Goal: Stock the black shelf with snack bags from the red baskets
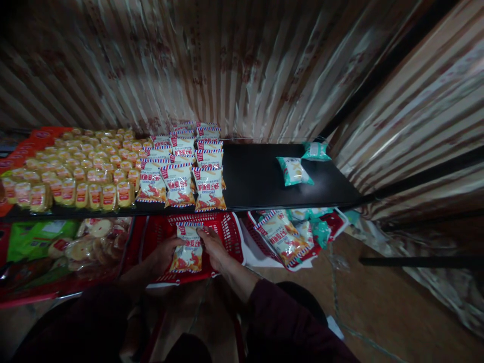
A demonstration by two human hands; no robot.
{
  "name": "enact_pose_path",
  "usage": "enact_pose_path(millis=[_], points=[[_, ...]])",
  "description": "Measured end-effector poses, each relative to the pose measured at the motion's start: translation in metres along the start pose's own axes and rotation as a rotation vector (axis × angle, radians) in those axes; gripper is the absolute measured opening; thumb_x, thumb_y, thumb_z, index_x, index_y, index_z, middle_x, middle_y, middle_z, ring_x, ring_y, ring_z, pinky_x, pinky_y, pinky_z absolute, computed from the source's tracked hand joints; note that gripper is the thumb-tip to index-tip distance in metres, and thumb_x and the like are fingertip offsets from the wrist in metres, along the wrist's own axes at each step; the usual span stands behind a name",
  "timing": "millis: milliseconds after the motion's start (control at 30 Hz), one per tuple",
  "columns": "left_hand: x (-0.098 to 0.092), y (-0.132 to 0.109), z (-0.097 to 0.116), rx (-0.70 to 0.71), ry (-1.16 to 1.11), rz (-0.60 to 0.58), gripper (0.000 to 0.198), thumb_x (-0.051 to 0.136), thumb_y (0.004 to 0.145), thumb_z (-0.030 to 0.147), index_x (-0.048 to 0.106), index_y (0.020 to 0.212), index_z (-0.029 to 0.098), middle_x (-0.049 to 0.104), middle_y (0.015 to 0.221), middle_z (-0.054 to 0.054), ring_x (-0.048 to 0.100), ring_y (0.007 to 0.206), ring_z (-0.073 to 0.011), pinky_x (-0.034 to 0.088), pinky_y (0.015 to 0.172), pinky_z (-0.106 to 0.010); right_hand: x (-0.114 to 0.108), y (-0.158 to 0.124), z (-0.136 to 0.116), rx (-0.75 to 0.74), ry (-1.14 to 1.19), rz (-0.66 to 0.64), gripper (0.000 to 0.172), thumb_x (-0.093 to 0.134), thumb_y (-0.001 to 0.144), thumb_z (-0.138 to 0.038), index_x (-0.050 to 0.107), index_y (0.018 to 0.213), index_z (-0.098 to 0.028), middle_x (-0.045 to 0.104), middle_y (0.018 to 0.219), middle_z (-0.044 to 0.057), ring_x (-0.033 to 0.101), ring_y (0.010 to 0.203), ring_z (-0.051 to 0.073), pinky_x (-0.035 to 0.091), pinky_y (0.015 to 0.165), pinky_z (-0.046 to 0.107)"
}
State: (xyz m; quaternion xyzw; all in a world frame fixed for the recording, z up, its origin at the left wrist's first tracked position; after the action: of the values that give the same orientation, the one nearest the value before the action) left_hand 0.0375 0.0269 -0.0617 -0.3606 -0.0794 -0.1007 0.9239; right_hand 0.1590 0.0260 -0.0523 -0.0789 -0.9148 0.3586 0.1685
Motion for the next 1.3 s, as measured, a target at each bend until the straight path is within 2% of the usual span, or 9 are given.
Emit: enact_pose_path(millis=[133, 233, 433, 633, 900, 1100, 1300], points=[[0.007, 0.002, -0.001, -0.092, -0.165, -0.066, 0.044, 0.062, 0.067, 0.019, 0.056, 0.11, 0.014, 0.071, 0.081, -0.007, 0.069, 0.074, -0.023, 0.055, 0.07, -0.035, 0.005, 0.007, -0.004, 0.01, 0.097, -0.095, 0.028, 0.076, 0.064, -0.037, 0.06, 0.078, -0.018, 0.071, 0.075, 0.002, 0.066, 0.072, 0.017, 0.049, 0.062, 0.026], [0.012, 0.001, 0.004, -0.104, -0.301, -0.096, 0.045, 0.064, 0.065, 0.015, 0.057, 0.109, 0.014, 0.072, 0.081, -0.006, 0.069, 0.078, -0.0238, 0.055, 0.071, -0.034, 0.005, 0.013, -0.004, 0.041, 0.147, -0.118, 0.028, 0.08, 0.061, -0.035, 0.061, 0.071, -0.017, 0.071, 0.069, 0.002, 0.066, 0.07, 0.018, 0.049, 0.063, 0.028], [0.019, -0.002, 0.006, -0.071, -0.353, -0.119, 0.046, 0.071, 0.067, 0.021, 0.057, 0.11, 0.017, 0.072, 0.083, -0.005, 0.07, 0.077, -0.0236, 0.055, 0.07, -0.034, 0.006, 0.017, -0.004, 0.023, 0.178, -0.125, 0.021, 0.079, 0.063, -0.03, 0.065, 0.072, -0.017, 0.07, 0.06, 0.001, 0.068, 0.069, 0.02, 0.052, 0.067, 0.03], [0.019, -0.003, 0.011, 0.017, -0.31, -0.105, 0.049, 0.077, 0.066, 0.033, 0.06, 0.109, 0.017, 0.072, 0.084, -0.007, 0.07, 0.077, -0.0221, 0.056, 0.069, -0.033, 0.003, 0.012, -0.01, 0.007, 0.198, -0.055, 0.016, 0.077, 0.066, -0.025, 0.065, 0.07, -0.016, 0.071, 0.061, 0.002, 0.07, 0.072, 0.021, 0.055, 0.068, 0.032], [0.019, -0.006, 0.014, 0.085, -0.226, -0.098, 0.047, 0.078, 0.065, 0.04, 0.064, 0.104, 0.018, 0.073, 0.091, -0.007, 0.07, 0.079, -0.0202, 0.056, 0.073, -0.03, -0.004, 0.008, -0.019, 0.016, 0.164, 0.015, 0.013, 0.073, 0.072, -0.026, 0.065, 0.073, -0.016, 0.07, 0.06, 0.002, 0.07, 0.069, 0.021, 0.057, 0.064, 0.031], [0.017, -0.004, 0.009, 0.055, -0.204, -0.085, 0.044, 0.074, 0.069, 0.042, 0.065, 0.105, 0.019, 0.073, 0.088, -0.007, 0.069, 0.082, -0.0204, 0.055, 0.074, -0.03, -0.009, 0.01, -0.02, 0.011, 0.143, 0.06, 0.015, 0.074, 0.07, -0.026, 0.063, 0.069, -0.017, 0.07, 0.059, 0.002, 0.069, 0.065, 0.02, 0.056, 0.062, 0.03], [0.014, -0.001, 0.001, -0.055, -0.22, -0.046, 0.039, 0.065, 0.078, 0.042, 0.062, 0.108, 0.018, 0.073, 0.088, -0.008, 0.069, 0.083, -0.0212, 0.056, 0.072, -0.032, -0.016, 0.011, -0.023, -0.017, 0.13, 0.098, 0.015, 0.074, 0.071, -0.028, 0.064, 0.07, -0.016, 0.069, 0.058, 0.002, 0.068, 0.063, 0.02, 0.056, 0.059, 0.03]])
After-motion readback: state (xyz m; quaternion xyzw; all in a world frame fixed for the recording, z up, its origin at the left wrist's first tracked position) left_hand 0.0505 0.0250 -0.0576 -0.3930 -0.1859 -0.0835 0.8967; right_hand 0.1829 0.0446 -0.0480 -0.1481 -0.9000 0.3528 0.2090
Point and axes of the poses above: each hand's wrist, its own y-axis towards the middle knuckle, its own x-axis out of the palm, z = x × y, the point moved 10 cm from there along y, towards the middle knuckle
